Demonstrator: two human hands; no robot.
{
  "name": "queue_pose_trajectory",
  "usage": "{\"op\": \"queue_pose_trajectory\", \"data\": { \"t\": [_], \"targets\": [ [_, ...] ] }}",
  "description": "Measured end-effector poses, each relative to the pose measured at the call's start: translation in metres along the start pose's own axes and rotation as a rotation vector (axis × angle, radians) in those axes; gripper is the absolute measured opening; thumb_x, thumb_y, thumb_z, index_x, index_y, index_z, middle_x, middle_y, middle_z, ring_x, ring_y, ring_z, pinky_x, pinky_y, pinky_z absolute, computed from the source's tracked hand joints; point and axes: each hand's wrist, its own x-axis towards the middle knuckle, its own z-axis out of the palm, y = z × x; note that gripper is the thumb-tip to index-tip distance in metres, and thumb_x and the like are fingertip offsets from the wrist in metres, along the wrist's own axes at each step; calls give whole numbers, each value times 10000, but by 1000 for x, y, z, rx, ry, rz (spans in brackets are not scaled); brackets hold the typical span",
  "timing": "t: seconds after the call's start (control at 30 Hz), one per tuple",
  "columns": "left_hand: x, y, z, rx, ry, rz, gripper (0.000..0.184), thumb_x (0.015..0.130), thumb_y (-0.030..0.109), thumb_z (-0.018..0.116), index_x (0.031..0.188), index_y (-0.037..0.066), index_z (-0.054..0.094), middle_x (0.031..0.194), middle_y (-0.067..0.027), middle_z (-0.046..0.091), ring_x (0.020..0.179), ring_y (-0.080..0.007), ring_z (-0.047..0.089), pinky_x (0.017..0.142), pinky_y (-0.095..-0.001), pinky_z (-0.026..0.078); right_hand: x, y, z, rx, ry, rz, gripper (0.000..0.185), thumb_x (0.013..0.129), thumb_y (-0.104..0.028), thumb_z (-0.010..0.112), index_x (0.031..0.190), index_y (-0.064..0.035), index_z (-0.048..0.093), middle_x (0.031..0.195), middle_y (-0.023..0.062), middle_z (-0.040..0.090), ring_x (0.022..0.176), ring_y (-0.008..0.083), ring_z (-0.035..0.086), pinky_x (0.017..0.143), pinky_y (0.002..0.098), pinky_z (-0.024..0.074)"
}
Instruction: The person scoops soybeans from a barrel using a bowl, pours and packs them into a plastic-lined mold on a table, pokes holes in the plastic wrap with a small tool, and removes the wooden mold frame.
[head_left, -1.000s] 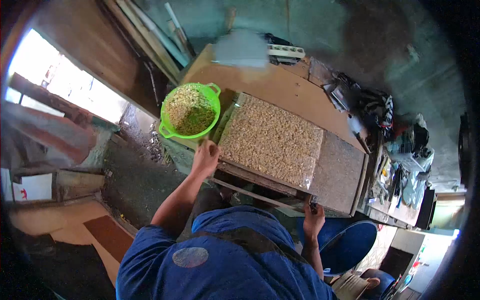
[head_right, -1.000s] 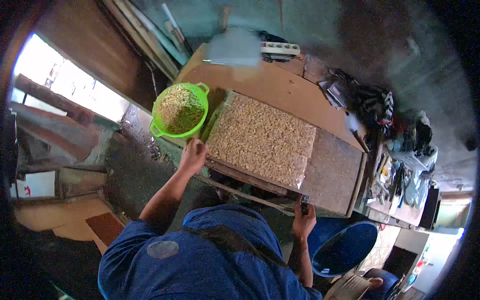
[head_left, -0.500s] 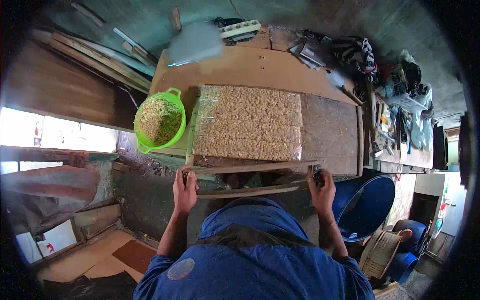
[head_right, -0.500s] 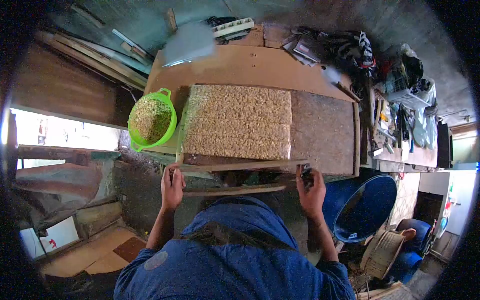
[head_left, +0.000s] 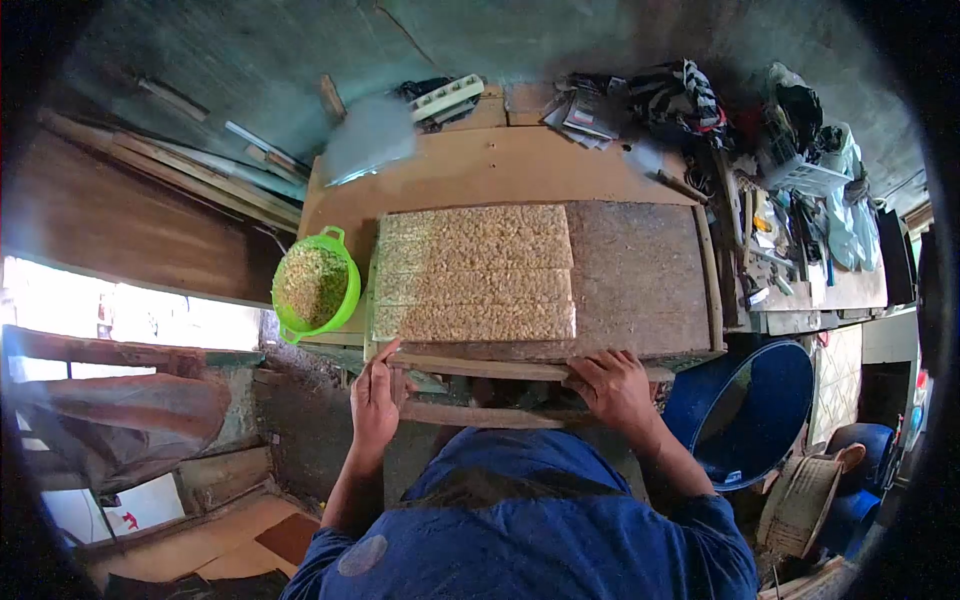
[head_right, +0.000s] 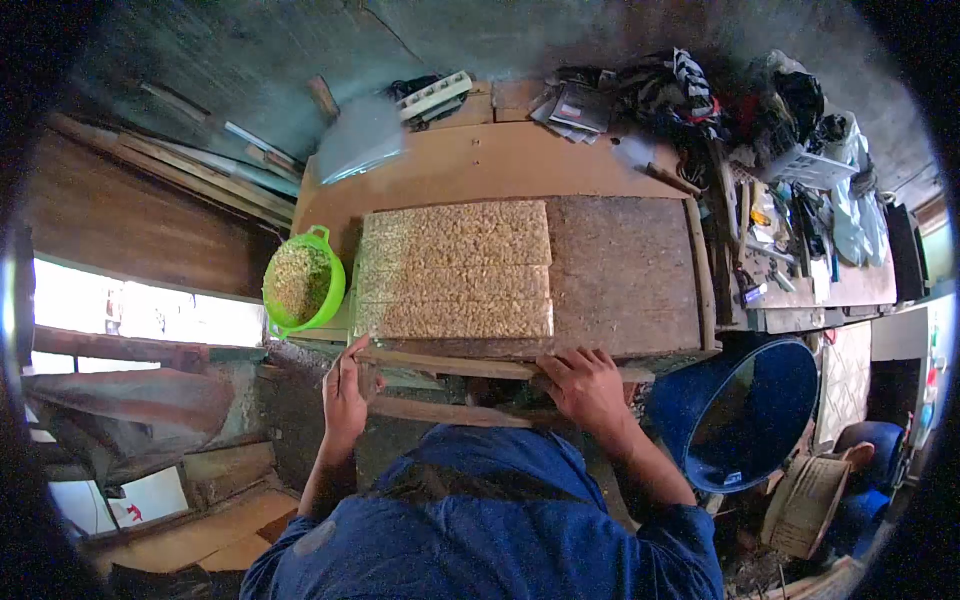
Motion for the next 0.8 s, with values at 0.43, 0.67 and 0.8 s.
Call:
{"op": "queue_pose_trajectory", "data": {
  "t": [0.43,0.67,0.8],
  "targets": [
    [-87,-130,-74,326,267,-487,391,1019,347,497,974,6,684,759,-65,672,646,-159,653,553,-300,497,26,94,-10,325,257,570,185,898,-140,664,909,35,603,889,222,618,810,412,625,673,432,480],
    [-175,-224,-96,96,308,-762,356,986,331,555,975,2,689,745,-76,680,662,-185,663,572,-324,515,61,134,29,135,100,751,256,892,-241,657,976,1,646,894,260,669,880,447,648,709,478,504],
    [-195,-221,-88,221,240,-852,381,946,366,635,1027,-3,684,816,-91,698,738,-227,679,654,-375,545,73,137,49,62,92,739,285,866,-223,648,1072,-26,634,960,249,680,923,447,645,780,514,528]
  ]
}}
